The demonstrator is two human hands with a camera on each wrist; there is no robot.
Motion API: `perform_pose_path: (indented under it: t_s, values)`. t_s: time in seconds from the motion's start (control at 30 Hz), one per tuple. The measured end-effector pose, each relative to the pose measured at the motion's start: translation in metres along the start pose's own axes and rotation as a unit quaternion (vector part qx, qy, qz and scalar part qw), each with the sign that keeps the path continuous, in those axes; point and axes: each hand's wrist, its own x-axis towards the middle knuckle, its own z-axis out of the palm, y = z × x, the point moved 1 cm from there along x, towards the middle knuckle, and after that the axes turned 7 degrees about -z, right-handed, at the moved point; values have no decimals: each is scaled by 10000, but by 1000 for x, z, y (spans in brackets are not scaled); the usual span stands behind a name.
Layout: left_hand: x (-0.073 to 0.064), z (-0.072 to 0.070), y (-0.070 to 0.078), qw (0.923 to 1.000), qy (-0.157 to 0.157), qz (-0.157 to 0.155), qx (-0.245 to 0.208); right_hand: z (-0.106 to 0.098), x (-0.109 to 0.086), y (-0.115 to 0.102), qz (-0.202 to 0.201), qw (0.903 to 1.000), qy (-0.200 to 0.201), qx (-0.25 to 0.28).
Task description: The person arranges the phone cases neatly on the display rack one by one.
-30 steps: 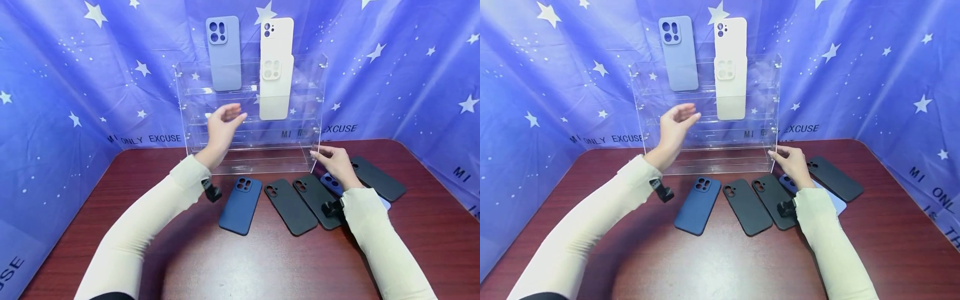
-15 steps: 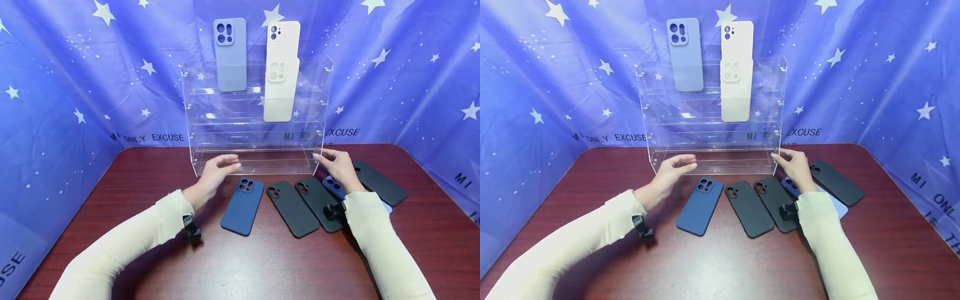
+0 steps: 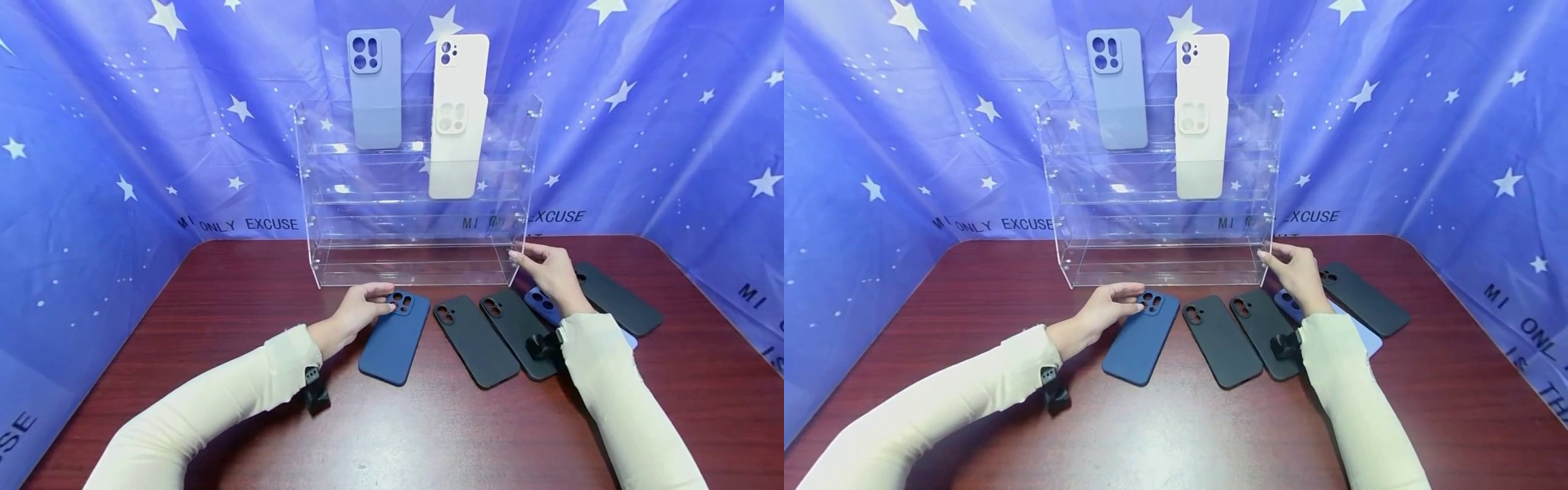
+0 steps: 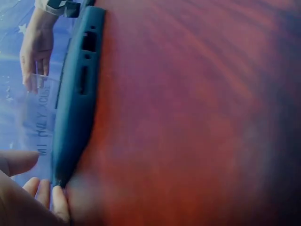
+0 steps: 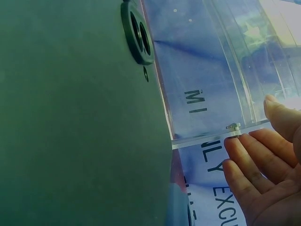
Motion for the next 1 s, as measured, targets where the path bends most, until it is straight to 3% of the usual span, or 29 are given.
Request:
perform_pose_path:
  t_s: [0.3,0.47,0.83,1.0]
  values:
    - [7,2,-1,9997,211,-121,86,0,0,-1,60,9998,-37,185]
    - [12,2,0,9987,301,-155,377,-1,0,-1,56,9998,-44,179]
    - [18,2,1,9901,535,207,1281,0,1,-1,20,9999,-4,133]
    - [17,4,3,9882,512,265,1417,0,1,-2,47,10000,0,80]
